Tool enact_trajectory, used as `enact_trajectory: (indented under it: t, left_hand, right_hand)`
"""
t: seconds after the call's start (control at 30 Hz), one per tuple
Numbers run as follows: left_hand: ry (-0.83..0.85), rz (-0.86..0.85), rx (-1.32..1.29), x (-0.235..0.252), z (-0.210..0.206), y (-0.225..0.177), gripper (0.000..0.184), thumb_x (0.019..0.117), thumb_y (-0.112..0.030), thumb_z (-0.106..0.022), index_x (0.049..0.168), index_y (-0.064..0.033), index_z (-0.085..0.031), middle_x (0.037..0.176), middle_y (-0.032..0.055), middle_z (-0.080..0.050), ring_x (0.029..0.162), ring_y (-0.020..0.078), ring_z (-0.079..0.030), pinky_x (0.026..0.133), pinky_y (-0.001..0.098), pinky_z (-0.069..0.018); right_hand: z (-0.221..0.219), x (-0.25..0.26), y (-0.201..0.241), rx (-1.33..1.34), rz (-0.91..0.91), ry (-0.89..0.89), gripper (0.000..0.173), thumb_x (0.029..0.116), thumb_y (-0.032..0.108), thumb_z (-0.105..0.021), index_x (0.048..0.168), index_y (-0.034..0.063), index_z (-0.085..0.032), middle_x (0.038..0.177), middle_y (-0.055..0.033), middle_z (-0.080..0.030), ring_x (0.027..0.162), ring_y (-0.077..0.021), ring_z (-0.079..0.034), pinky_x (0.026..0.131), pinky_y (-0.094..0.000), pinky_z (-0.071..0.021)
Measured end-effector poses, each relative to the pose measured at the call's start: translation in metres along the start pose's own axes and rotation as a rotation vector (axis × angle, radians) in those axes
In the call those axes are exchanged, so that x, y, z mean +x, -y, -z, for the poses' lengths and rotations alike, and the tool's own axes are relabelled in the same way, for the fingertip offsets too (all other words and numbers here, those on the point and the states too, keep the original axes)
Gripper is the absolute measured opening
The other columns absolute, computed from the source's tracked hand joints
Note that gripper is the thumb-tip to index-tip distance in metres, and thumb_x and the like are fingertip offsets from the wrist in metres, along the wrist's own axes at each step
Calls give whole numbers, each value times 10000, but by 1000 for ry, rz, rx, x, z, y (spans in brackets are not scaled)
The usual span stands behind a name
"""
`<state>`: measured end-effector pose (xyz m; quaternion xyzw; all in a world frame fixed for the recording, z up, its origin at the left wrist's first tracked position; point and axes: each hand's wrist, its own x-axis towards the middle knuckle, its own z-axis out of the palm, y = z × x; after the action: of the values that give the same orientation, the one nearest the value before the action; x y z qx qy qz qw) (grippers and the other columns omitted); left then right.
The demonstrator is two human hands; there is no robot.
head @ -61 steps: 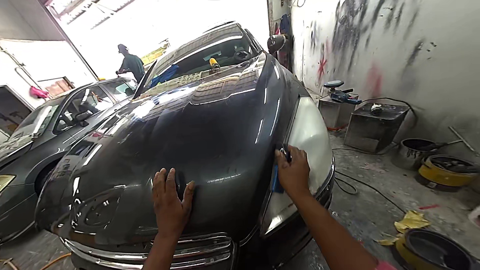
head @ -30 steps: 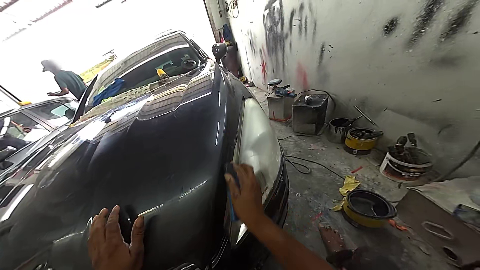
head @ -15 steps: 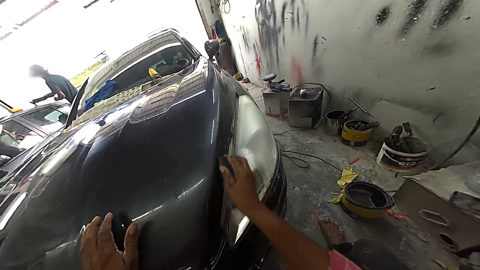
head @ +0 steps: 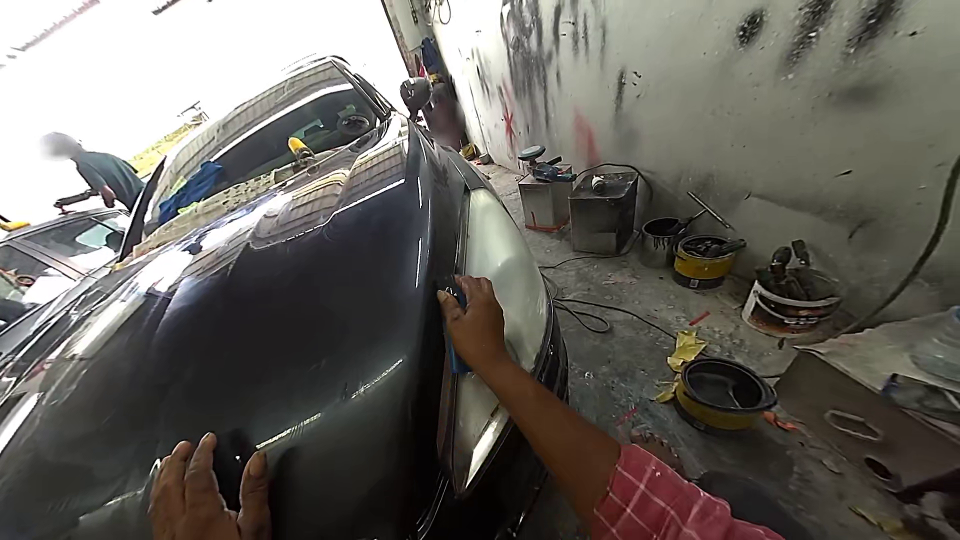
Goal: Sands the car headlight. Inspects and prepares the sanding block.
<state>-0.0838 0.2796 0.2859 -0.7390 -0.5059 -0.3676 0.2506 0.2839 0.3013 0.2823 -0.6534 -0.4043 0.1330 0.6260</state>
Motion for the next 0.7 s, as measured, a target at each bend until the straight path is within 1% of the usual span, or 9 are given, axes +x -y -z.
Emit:
enact_trajectory:
  t: [0.07,0.13,0.2,0.3,0.4,0.47,0.53,0.6,0.7]
  left_hand:
    - [4,0,1,-2,0,0,803,1020,-627,-378,1407,57,-543,1446,369,-477,1426,510,-397,1220,568,-259]
    - [9,-8,8,-1,0,2,799,1022,-624,-377,1413,54,-539,1450,368,-476,1427,509,-395,1219,568,-257]
    - [15,-14,6,-2,0,2,788,1026,-615,-380,1413,54,-536,1447,366,-478,1424,508,-397,1216,565,-263]
    - [13,-18,6,-1,2,1,786,1028,-609,-385,1405,63,-541,1441,374,-479,1418,514,-403,1213,567,-265]
    - [10,-13,2,-1,2,0,771,1030,-599,-389,1407,56,-543,1444,369,-479,1420,515,-400,1214,573,-267]
    - [19,-10,-3,-2,4,-1,766,1030,-586,-386,1404,64,-542,1447,373,-474,1420,528,-392,1208,581,-272]
    - [22,-14,2,-1,3,-1,777,1033,-591,-382,1401,76,-538,1448,379,-471,1418,531,-393,1207,576,-271]
    - [24,-17,3,-1,2,0,778,1033,-594,-383,1403,73,-536,1446,380,-471,1415,530,-398,1208,578,-272]
    - [19,-24,9,1,2,1,778,1034,-594,-378,1397,75,-541,1437,382,-478,1412,532,-401,1205,581,-275]
  right_hand:
    - [2,-16,-3,-12,9,-3,418,1031,319,-611,1363,65,-631,1314,-197,-585,1151,-362,-611,923,-545,-538]
    - [1,-53,-7,-26,73,5,421,1037,335,-595,1357,64,-625,1317,-199,-583,1122,-356,-629,882,-548,-559]
    - [-2,-76,-13,-44,109,1,423,1016,340,-620,1362,98,-647,1323,-169,-585,1129,-318,-630,878,-512,-572]
    - [-4,-48,-11,-42,125,-33,393,1003,287,-648,1325,62,-662,1279,-202,-607,1110,-361,-632,870,-536,-561]
    - [-3,-13,-4,-33,40,-31,401,1011,301,-642,1330,57,-652,1270,-191,-603,1124,-351,-620,900,-530,-545]
    - [1,-22,-5,-24,55,-18,426,1024,315,-623,1362,57,-634,1291,-194,-587,1119,-358,-616,895,-538,-546]
    - [4,-54,-9,-40,127,4,433,1041,338,-584,1376,65,-618,1314,-193,-581,1107,-352,-629,860,-545,-560]
    - [-1,-83,-17,-59,196,0,421,1018,348,-607,1362,109,-649,1314,-152,-602,1127,-297,-637,870,-486,-583]
    - [-3,-63,-18,-43,228,-13,389,1004,296,-638,1327,80,-669,1278,-181,-620,1120,-337,-640,874,-517,-571]
